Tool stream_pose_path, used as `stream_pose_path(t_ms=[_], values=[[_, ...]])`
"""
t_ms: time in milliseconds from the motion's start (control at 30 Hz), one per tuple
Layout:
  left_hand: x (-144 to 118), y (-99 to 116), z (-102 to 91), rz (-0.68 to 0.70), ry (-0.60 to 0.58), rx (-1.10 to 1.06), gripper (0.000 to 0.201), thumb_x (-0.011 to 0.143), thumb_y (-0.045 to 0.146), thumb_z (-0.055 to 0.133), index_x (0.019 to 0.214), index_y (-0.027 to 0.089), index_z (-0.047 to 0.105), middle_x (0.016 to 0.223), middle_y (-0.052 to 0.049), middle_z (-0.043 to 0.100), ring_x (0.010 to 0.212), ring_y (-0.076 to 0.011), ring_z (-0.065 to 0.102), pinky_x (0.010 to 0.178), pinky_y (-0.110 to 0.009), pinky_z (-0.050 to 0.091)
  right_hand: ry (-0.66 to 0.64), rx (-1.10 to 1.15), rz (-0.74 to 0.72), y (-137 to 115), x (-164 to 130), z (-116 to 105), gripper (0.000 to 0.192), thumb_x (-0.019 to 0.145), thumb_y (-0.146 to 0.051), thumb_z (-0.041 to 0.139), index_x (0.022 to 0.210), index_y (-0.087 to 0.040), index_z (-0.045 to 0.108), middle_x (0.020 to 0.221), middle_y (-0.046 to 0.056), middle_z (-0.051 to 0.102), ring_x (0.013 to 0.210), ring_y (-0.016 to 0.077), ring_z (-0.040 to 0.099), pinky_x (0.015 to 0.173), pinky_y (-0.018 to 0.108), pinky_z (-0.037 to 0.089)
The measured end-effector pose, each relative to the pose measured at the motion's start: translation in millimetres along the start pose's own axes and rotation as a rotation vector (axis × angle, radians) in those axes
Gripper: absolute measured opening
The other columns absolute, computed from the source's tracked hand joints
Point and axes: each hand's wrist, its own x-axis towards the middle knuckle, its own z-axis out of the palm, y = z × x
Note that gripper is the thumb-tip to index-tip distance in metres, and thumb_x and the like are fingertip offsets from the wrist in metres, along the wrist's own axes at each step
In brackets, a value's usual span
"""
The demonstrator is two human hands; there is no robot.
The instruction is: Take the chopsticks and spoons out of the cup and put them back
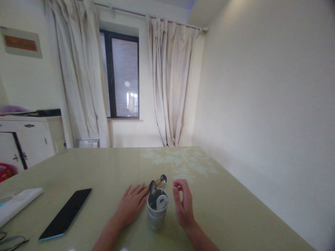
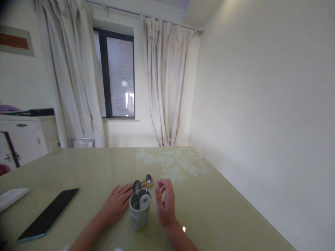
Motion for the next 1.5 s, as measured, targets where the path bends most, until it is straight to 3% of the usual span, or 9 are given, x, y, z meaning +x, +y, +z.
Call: stream_pose_path(t_ms=[133,233,400,567,800,1033,1133,1300,1500], values=[[1,-1,0.4,0.026,0.023,0.001,0.047,0.109,0.042,0.041,0.155,0.046,0.052,0.166,0.001,0.053,0.153,-0.0249,0.05,0.132,-0.058,0.026,-0.128,0.164,0.226,10,-2,4,0.039,0.108,-0.06,0.049,0.108,-0.025,0.065,0.097,0.004,0.068,0.09,0.023,0.065,0.08,0.035,0.053],[1,0,0.9,0.026,0.028,0.011,0.048,0.11,0.041,0.041,0.156,0.047,0.051,0.165,0.002,0.054,0.152,-0.0239,0.051,0.131,-0.057,0.027,-0.183,0.274,0.282,12,-6,7,0.043,0.107,-0.065,0.047,0.11,-0.026,0.065,0.102,0.005,0.067,0.095,0.0237,0.064,0.084,0.036,0.053],[0,5,-0.1,-0.013,0.0,0.069,0.051,0.11,0.039,0.039,0.161,0.04,0.046,0.167,-0.002,0.051,0.154,-0.0251,0.049,0.132,-0.058,0.027,-0.267,0.332,0.234,10,-10,9,0.047,0.105,-0.069,0.048,0.115,-0.027,0.065,0.111,0.007,0.067,0.102,0.0251,0.065,0.088,0.036,0.054],[0,11,-5.0,0.032,0.013,0.023,0.051,0.109,0.03,0.041,0.157,0.044,0.051,0.165,0.0,0.054,0.151,-0.0244,0.053,0.131,-0.058,0.03,-0.325,0.258,0.186,8,-10,6,0.055,0.105,-0.071,0.045,0.126,-0.025,0.067,0.116,0.009,0.072,0.102,0.0259,0.069,0.083,0.035,0.057],[1,11,-5.6,0.076,0.027,-0.124,0.046,0.106,0.026,0.048,0.146,0.042,0.065,0.156,-0.001,0.064,0.145,-0.0255,0.059,0.125,-0.048,0.041,-0.327,0.22,0.061,-2,-4,5,0.057,0.106,-0.07,0.043,0.128,-0.026,0.071,0.113,0.009,0.076,0.103,0.0261,0.072,0.088,0.036,0.057],[3,11,-7.7,0.131,0.017,-0.24,0.043,0.105,0.03,0.048,0.138,0.041,0.072,0.153,0.0,0.067,0.136,-0.0263,0.066,0.117,-0.041,0.05,-0.317,0.239,0.028,-5,-2,4,0.057,0.106,-0.069,0.045,0.132,-0.025,0.072,0.115,0.01,0.077,0.103,0.0255,0.072,0.09,0.036,0.057],[-1,9,-7.5,0.049,0.052,-0.166,0.046,0.103,0.031,0.05,0.146,0.037,0.067,0.153,-0.003,0.067,0.139,-0.0271,0.064,0.12,-0.045,0.047,-0.321,0.244,0.028,-4,-2,5,0.057,0.106,-0.069,0.045,0.134,-0.026,0.071,0.116,0.01,0.076,0.103,0.0254,0.071,0.09,0.036,0.057],[-10,-2,4.2,-0.176,0.107,-0.041,0.061,0.098,0.048,0.057,0.155,0.026,0.057,0.163,-0.01,0.056,0.151,-0.0321,0.051,0.13,-0.056,0.03,-0.317,0.235,0.019,-4,-2,4,0.056,0.106,-0.068,0.047,0.134,-0.027,0.071,0.116,0.01,0.076,0.103,0.0253,0.071,0.089,0.035,0.058],[-3,-4,17.6,-0.145,0.109,-0.102,0.053,0.1,0.038,0.052,0.151,0.025,0.062,0.16,-0.011,0.059,0.149,-0.0287,0.055,0.127,-0.048,0.037,-0.308,0.235,0.009,-5,-1,6,0.053,0.106,-0.066,0.049,0.134,-0.026,0.072,0.116,0.01,0.076,0.103,0.0255,0.072,0.088,0.035,0.058]])
